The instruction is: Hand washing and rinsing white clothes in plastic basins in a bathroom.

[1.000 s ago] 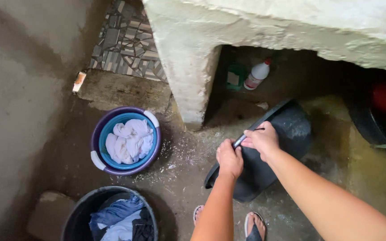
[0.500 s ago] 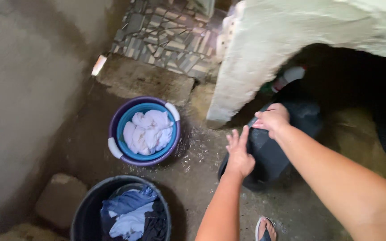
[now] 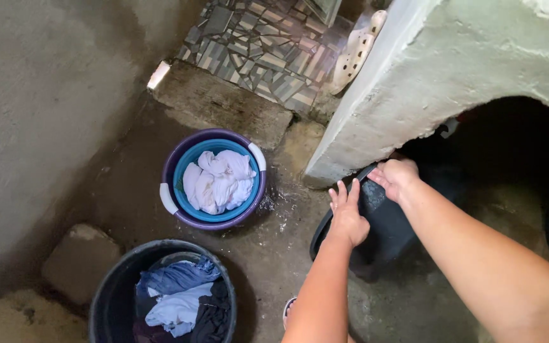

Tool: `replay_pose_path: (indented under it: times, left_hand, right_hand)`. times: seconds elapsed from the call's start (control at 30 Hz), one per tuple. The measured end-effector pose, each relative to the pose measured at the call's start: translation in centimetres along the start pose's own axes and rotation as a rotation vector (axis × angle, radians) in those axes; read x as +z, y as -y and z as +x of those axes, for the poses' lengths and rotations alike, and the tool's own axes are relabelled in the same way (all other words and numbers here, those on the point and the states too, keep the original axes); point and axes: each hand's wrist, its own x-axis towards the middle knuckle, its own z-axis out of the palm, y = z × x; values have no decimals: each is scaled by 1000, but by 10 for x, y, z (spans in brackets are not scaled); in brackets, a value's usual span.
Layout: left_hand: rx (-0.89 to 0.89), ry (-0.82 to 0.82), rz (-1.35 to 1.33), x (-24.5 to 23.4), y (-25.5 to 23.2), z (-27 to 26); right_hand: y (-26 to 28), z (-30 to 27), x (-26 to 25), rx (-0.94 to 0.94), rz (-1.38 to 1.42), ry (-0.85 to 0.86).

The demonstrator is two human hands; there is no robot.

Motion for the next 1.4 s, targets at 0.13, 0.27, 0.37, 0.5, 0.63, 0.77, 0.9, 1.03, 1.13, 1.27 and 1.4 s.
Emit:
replay_pose_path:
  times: [0.13, 0.27, 0.37, 0.5, 0.63, 0.77, 0.9, 1.03, 1.13, 1.27, 1.4]
  left_hand:
    - [-14, -34, -15, 1, 0, 4]
    - [-62, -53, -41, -6, -10, 1]
    - [-125, -46, -79, -10, -13, -5]
    - [-169, -126, -125, -13, -9, -12]
    - [-270, -242, -184, -12, -6, -15]
    - [-289, -321, -206, -12, -7, -14]
    - [-320, -340, -235, -19, -4, -14]
    - [-350, -360, -254, -29, 5, -13]
    - [-375, -404, -277, -31, 26, -1]
    - [-395, -458, -303, -55, 40, 20]
    - [-372, -542, -331, -79, 76, 38]
  right_hand:
    - [-9, 21, -2, 86, 32, -21]
    - [-16, 24, -10, 87, 61, 50]
    - [-20, 25, -14, 95, 86, 65]
    - [-15, 3, -11, 52, 109, 80]
    - [0, -31, -3, -29, 44, 102]
    - [10, -55, 11, -65, 10, 62]
    - [8, -58, 17, -95, -4, 43]
    - [-1, -68, 26, -193, -131, -99]
    - [-3, -99, 53, -246, -119, -242]
    - [-36, -121, 99, -234, 95, -154]
    - [-43, -152, 160, -42, 219, 85]
